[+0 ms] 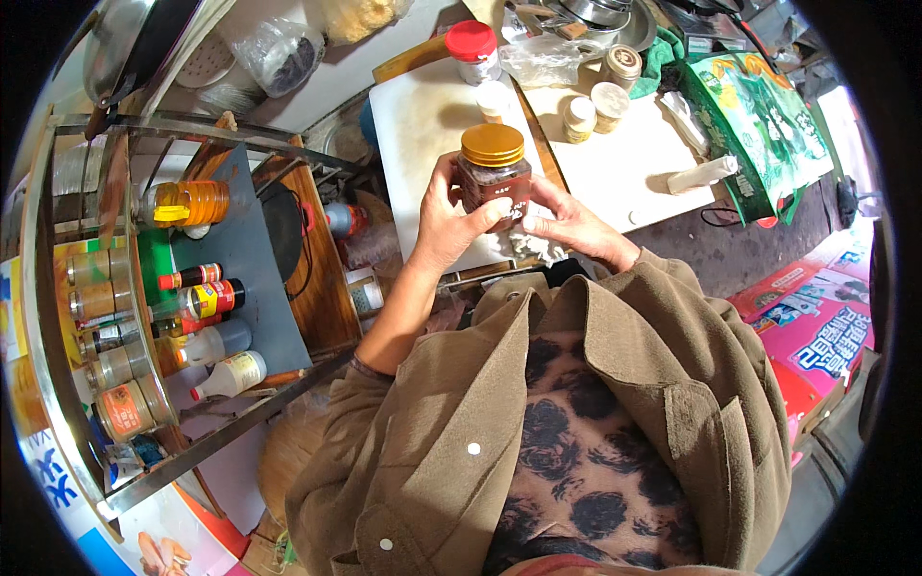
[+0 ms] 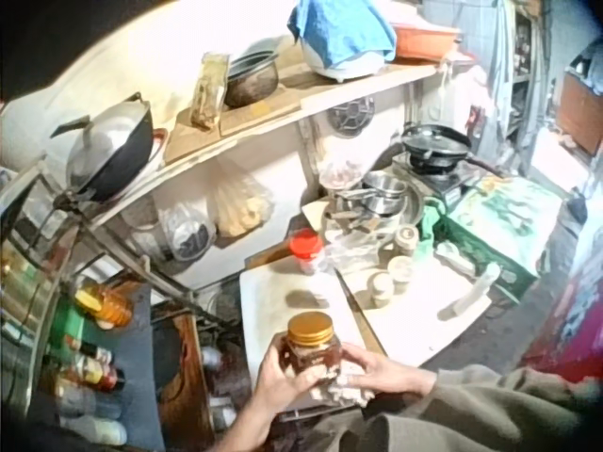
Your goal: The person repeatedly picks up small jars from a countertop, wipes them with a cloth, and places them on a nearby shelf. The person handles multiple jars one at a time, wiping the exterior surfaces before stacking them on the shelf.
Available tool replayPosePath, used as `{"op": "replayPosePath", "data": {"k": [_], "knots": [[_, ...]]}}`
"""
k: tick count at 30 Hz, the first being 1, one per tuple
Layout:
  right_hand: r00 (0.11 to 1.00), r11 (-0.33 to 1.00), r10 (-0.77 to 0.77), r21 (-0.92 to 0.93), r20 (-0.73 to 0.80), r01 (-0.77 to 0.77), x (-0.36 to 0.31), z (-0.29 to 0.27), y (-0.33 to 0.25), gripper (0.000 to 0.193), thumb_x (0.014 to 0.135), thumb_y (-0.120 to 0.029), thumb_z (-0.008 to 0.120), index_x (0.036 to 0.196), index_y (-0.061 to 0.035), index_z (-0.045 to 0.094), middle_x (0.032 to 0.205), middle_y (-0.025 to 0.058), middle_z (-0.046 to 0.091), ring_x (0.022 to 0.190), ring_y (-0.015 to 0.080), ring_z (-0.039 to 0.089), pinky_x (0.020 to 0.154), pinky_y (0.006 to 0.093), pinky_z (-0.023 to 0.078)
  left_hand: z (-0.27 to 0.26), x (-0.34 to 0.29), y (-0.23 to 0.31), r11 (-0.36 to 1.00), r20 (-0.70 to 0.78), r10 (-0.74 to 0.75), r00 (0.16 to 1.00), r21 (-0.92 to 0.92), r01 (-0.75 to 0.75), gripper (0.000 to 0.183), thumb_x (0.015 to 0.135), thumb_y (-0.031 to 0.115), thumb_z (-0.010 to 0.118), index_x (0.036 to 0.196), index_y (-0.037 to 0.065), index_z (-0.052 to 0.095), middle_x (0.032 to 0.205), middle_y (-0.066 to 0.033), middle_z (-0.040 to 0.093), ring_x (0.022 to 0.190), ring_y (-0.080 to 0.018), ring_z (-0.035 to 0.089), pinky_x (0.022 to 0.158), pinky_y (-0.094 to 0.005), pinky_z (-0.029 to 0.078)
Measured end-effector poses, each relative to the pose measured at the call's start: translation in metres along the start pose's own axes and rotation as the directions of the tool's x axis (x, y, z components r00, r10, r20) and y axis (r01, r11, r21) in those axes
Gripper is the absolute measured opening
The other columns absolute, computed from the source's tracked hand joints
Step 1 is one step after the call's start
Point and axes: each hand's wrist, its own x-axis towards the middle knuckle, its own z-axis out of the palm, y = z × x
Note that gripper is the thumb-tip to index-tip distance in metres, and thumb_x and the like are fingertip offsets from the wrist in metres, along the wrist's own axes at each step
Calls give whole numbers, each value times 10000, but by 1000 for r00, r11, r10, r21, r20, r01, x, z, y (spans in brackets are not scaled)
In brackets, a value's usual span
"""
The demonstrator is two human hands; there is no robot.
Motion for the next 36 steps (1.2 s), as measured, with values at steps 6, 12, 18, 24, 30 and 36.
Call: {"op": "replayPosePath", "data": {"k": [6, 12, 18, 24, 30, 36], "knots": [[995, 911, 99, 399, 26, -101, -5, 5, -1, 698, 964, -401, 661, 1525, -76, 403, 1436, 80, 541, 1348, 179, 461, 1148, 375, 333, 7, -7, 21, 987, 58, 58, 997, 144, -66, 848, 702, 521, 893, 1232, 0, 485, 1134, -110, 636, 1060, -187, 619, 959, -346, 494], [990, 803, 82, 581, 112, -132, -14, -5, 2, 777, 922, -397, 703, 1520, -17, 384, 1476, 121, 512, 1361, 220, 480, 1156, 379, 354, 12, -11, 41, 999, 105, -2, 994, -50, 8, 745, 712, 281, 944, 1207, 21, 451, 1139, -94, 617, 1115, -180, 578, 1040, -357, 419], [993, 715, 63, 689, 103, -117, -16, -3, 10, 644, 968, -365, 643, 1450, 21, 459, 1406, 151, 577, 1237, 217, 601, 1055, 370, 488, 30, -19, 50, 998, 19, 63, 998, 12, -63, 936, 626, 299, 986, 1311, 27, 410, 1269, -114, 547, 1187, -208, 545, 1068, -387, 413], [989, 671, 102, 727, 107, -148, -18, 2, 21, 545, 1048, -326, 515, 1477, -3, 423, 1328, 136, 633, 1163, 195, 648, 1016, 345, 530, 37, -24, 55, 979, 14, 27, 1000, 200, -29, 952, 610, 326, 982, 1334, -1, 457, 1211, -114, 525, 1194, -245, 549, 1059, -388, 432], [980, 595, 65, 781, 187, -188, -11, 5, 26, 537, 1063, -342, 489, 1494, -32, 410, 1374, 116, 597, 1199, 177, 623, 1027, 329, 523, 50, -32, 56, 999, 28, 27, 999, -22, -26, 940, 679, 234, 947, 1381, 10, 363, 1273, -145, 532, 1215, -245, 561, 1040, -381, 454], [982, 931, 172, 313, 84, -190, 4, -4, 27, 561, 1082, -422, 425, 1471, -20, 459, 1451, 127, 536, 1314, 178, 519, 1097, 342, 444, 51, -29, 56, 828, -84, 250, 965, 535, -169, 923, 675, 151, 917, 1392, 34, 348, 1231, -187, 593, 1142, -280, 624, 991, -380, 500]]}}
